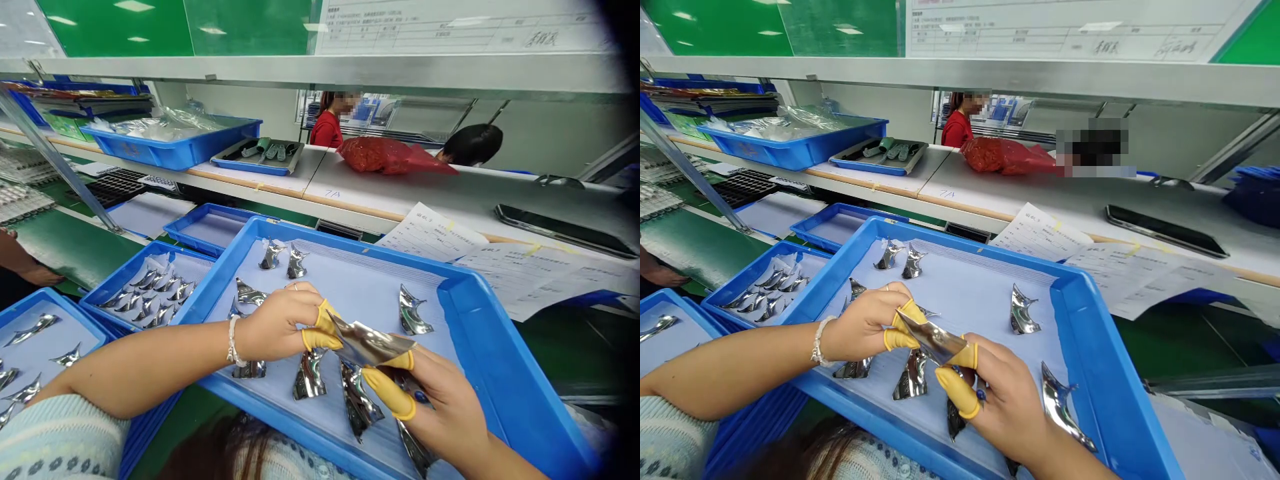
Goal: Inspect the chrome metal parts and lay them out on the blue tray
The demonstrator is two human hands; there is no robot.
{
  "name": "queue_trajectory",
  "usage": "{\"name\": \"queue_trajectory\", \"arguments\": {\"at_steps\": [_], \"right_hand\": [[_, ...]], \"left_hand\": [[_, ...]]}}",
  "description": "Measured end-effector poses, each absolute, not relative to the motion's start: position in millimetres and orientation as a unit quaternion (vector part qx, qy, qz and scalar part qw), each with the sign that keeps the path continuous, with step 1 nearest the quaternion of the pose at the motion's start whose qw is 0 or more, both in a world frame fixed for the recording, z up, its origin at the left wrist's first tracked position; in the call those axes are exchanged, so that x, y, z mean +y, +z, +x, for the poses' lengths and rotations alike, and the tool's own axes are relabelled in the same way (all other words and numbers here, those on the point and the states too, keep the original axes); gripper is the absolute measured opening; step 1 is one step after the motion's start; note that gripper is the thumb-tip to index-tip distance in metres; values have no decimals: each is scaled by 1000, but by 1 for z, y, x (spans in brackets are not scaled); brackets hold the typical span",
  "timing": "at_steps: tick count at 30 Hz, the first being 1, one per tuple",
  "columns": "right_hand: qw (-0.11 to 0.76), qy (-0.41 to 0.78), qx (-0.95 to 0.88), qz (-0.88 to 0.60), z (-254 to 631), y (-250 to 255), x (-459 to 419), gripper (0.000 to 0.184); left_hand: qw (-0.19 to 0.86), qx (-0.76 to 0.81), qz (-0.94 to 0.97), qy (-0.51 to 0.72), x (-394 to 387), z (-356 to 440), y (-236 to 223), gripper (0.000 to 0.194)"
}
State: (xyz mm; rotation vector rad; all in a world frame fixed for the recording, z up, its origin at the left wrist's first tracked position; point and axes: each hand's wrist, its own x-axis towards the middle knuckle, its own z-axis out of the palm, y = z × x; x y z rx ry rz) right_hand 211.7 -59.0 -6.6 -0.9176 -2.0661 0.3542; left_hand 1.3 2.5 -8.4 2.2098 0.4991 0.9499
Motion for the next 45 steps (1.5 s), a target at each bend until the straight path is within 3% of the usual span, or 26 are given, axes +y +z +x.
{"name": "queue_trajectory", "arguments": {"at_steps": [17,20,25,28,35,45], "right_hand": [[423,239,-773,-407,216,-15,-57,10],[430,283,-745,-425,214,-14,-57,11],[437,423,-656,-446,212,-13,-54,23],[425,537,-588,-430,211,-15,-51,33],[365,670,-508,-400,207,-18,-51,44],[373,696,-493,-365,209,-19,-52,31]], "left_hand": [[291,172,862,379,0,0,-5,13],[353,205,836,367,0,1,-4,12],[588,304,669,338,2,5,-5,17],[674,302,584,339,4,8,-7,22],[733,306,486,365,6,13,-8,33],[764,314,443,349,8,14,-12,34]]}}
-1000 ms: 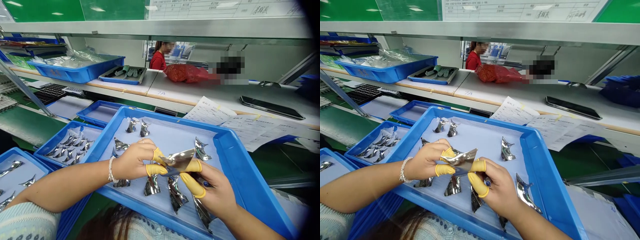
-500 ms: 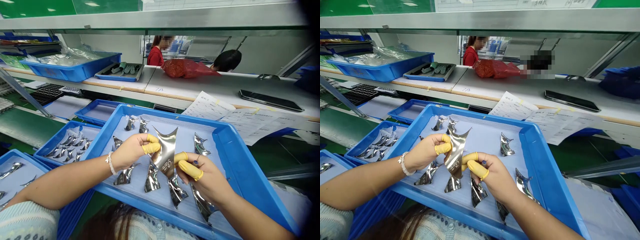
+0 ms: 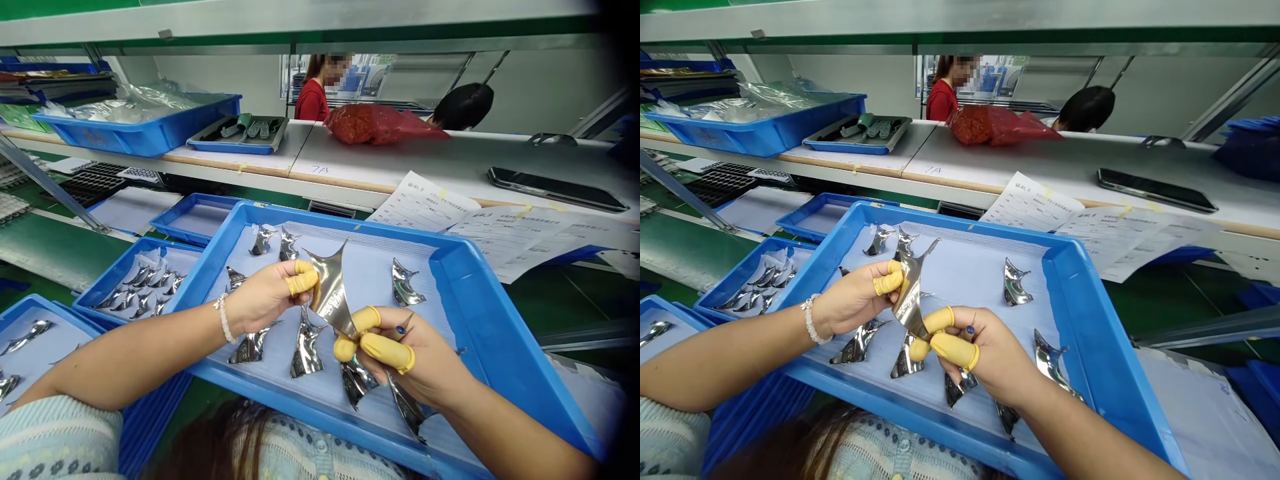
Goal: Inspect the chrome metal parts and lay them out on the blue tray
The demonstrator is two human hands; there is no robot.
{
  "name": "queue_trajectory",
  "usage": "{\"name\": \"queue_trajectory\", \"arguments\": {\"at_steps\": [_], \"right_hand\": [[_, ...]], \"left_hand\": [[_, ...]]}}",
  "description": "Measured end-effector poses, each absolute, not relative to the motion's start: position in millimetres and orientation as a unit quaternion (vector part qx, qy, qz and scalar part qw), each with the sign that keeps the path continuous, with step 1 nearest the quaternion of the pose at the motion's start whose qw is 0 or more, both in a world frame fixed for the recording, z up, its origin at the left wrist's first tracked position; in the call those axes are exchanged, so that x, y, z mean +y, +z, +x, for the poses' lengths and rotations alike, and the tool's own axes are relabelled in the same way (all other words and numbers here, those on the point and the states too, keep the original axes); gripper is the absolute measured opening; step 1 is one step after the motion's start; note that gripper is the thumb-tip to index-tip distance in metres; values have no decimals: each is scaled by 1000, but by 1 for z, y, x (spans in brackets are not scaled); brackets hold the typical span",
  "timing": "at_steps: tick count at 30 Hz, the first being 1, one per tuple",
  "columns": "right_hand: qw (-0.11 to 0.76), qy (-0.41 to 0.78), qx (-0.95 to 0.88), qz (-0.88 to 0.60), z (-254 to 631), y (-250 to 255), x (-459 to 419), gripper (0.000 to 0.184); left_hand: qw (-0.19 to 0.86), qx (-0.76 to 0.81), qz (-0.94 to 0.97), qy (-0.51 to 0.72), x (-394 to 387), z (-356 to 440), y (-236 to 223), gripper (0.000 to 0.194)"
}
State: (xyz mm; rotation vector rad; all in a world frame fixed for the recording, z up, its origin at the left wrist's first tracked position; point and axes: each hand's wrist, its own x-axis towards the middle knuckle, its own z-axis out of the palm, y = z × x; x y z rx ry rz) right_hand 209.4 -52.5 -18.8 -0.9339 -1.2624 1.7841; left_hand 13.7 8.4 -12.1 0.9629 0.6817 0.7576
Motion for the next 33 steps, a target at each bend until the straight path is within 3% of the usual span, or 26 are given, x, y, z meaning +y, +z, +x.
{"name": "queue_trajectory", "arguments": {"at_steps": [8,24,33], "right_hand": [[370,680,-501,-387,211,-22,-50,30],[284,660,-536,-443,210,-22,-46,41],[264,607,-597,-453,211,-24,-45,26]], "left_hand": [[749,318,442,378,10,12,-8,35],[724,311,461,408,6,9,-3,35],[697,285,525,398,8,8,-11,33]]}}
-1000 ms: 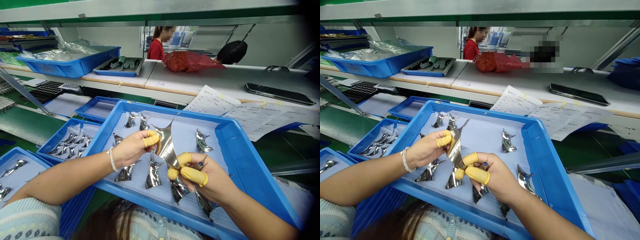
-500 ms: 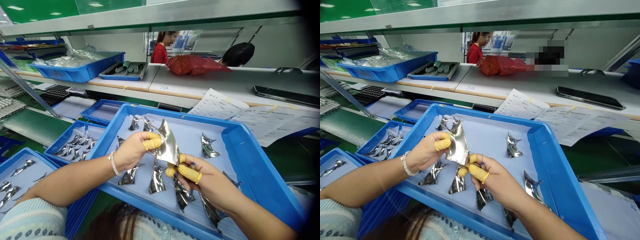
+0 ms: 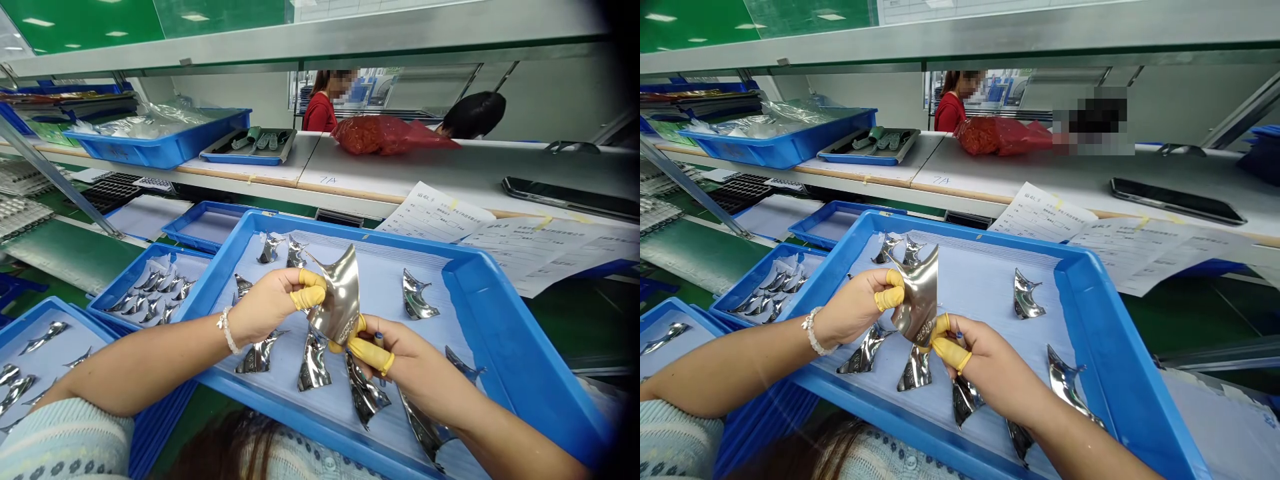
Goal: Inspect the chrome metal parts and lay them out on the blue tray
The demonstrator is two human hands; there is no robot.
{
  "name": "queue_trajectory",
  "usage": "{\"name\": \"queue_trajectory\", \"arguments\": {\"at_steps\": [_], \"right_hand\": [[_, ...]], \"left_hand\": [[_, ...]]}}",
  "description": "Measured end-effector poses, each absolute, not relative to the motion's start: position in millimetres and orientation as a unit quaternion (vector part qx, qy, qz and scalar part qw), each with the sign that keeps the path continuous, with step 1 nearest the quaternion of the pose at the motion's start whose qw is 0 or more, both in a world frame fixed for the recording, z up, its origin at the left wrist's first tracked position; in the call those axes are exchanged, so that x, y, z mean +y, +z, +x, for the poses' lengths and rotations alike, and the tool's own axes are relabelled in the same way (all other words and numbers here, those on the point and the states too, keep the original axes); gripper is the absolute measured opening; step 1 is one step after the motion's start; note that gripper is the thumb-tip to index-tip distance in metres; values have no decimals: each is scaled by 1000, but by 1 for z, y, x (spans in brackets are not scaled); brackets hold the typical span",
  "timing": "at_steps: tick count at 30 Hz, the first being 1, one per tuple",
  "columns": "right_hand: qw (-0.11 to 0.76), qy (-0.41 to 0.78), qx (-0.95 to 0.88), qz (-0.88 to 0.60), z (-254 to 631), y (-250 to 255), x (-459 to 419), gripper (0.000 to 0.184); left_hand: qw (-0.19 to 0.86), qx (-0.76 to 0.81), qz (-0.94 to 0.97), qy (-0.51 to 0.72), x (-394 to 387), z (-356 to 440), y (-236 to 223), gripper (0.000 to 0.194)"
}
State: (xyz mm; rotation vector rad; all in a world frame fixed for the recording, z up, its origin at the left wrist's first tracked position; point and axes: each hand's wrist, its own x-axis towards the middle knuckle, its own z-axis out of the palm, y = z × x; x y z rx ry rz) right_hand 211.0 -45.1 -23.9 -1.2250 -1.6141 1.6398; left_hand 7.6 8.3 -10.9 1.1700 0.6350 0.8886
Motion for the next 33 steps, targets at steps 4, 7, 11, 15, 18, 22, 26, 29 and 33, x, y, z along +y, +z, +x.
{"name": "queue_trajectory", "arguments": {"at_steps": [4,7,11,15,18,22,26,29,33], "right_hand": [[268,600,-601,-455,211,-27,-45,24],[276,594,-611,-446,211,-26,-45,22],[277,589,-616,-443,209,-23,-44,21],[289,618,-584,-441,208,-21,-44,21],[310,665,-538,-415,209,-21,-46,24],[336,705,-490,-388,208,-18,-48,30],[347,722,-463,-378,208,-12,-48,33],[341,724,-458,-387,209,-12,-48,37],[356,722,-448,-389,210,-16,-48,43]], "left_hand": [[685,262,560,385,6,7,-11,33],[676,262,573,381,5,6,-9,34],[670,268,582,375,5,6,-7,36],[682,270,570,371,7,7,-7,35],[706,305,533,354,10,8,-7,31],[739,358,480,309,13,10,-8,31],[759,373,459,274,14,11,-11,34],[762,367,455,277,13,11,-11,36],[756,347,468,299,12,11,-11,34]]}}
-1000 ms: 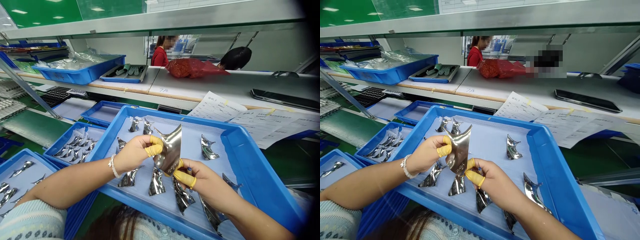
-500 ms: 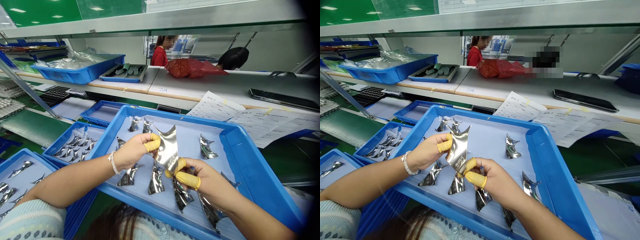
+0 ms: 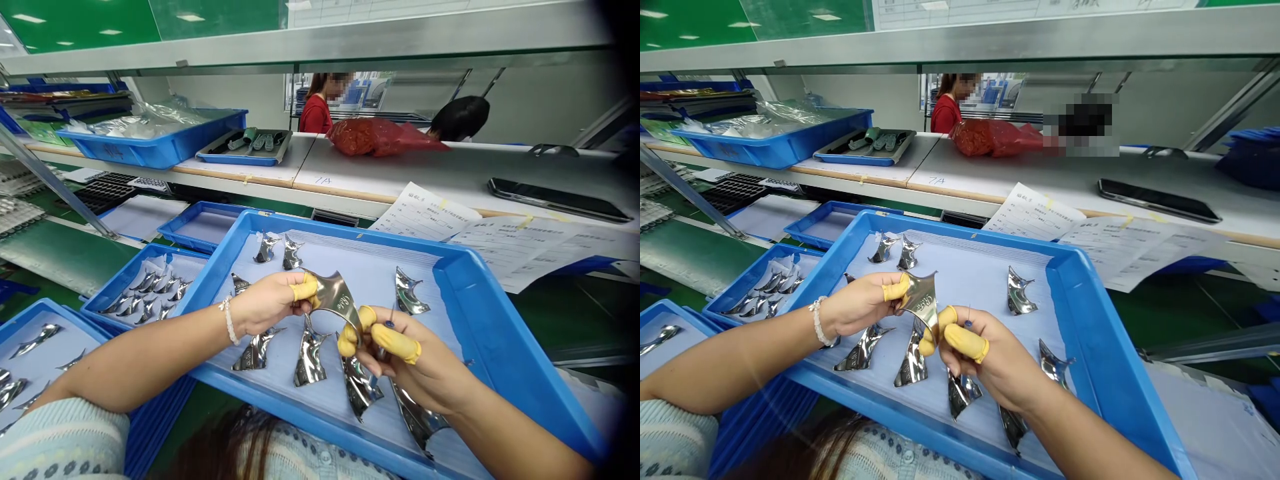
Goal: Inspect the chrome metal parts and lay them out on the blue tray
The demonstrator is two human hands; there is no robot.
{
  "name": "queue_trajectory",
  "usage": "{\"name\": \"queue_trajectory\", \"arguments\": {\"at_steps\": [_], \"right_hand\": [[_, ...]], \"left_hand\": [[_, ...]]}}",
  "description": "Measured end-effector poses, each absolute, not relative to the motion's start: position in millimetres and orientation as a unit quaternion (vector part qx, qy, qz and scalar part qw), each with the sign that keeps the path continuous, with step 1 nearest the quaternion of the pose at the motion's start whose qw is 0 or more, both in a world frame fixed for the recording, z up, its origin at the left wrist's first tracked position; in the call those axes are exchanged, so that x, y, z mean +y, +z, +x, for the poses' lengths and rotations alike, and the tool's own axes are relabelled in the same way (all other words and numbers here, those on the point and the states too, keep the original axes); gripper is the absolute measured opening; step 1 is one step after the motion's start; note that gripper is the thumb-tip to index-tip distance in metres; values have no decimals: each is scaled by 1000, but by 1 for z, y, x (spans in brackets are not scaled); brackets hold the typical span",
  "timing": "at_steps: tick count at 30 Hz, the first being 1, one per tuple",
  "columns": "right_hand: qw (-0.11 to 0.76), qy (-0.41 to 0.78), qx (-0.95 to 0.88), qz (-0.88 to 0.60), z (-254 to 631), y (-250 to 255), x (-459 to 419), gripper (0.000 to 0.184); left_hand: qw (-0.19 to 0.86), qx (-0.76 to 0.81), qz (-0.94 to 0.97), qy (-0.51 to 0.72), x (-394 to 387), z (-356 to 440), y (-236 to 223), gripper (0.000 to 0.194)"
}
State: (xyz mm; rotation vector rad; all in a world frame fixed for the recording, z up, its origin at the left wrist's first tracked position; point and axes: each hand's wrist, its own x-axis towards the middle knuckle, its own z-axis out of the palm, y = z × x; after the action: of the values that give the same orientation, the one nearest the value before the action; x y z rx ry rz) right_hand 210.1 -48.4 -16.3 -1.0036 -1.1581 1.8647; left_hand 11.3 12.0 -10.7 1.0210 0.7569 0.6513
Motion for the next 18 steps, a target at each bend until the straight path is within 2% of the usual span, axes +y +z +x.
{"name": "queue_trajectory", "arguments": {"at_steps": [3,7,11,13,15,18], "right_hand": [[367,710,-451,-397,209,-17,-47,45],[387,651,-468,-454,220,-13,-34,37],[446,476,-536,-536,248,-17,-7,25],[362,341,-632,-594,259,-24,6,18],[229,206,-716,-627,263,-31,15,16],[98,113,-764,-627,257,-42,21,12]], "left_hand": [[741,342,493,302,16,11,-12,30],[719,358,542,248,26,9,-16,23],[686,376,594,185,33,6,-21,21],[671,392,602,185,34,7,-23,25],[653,408,609,192,36,8,-26,30],[608,427,637,206,39,9,-31,37]]}}
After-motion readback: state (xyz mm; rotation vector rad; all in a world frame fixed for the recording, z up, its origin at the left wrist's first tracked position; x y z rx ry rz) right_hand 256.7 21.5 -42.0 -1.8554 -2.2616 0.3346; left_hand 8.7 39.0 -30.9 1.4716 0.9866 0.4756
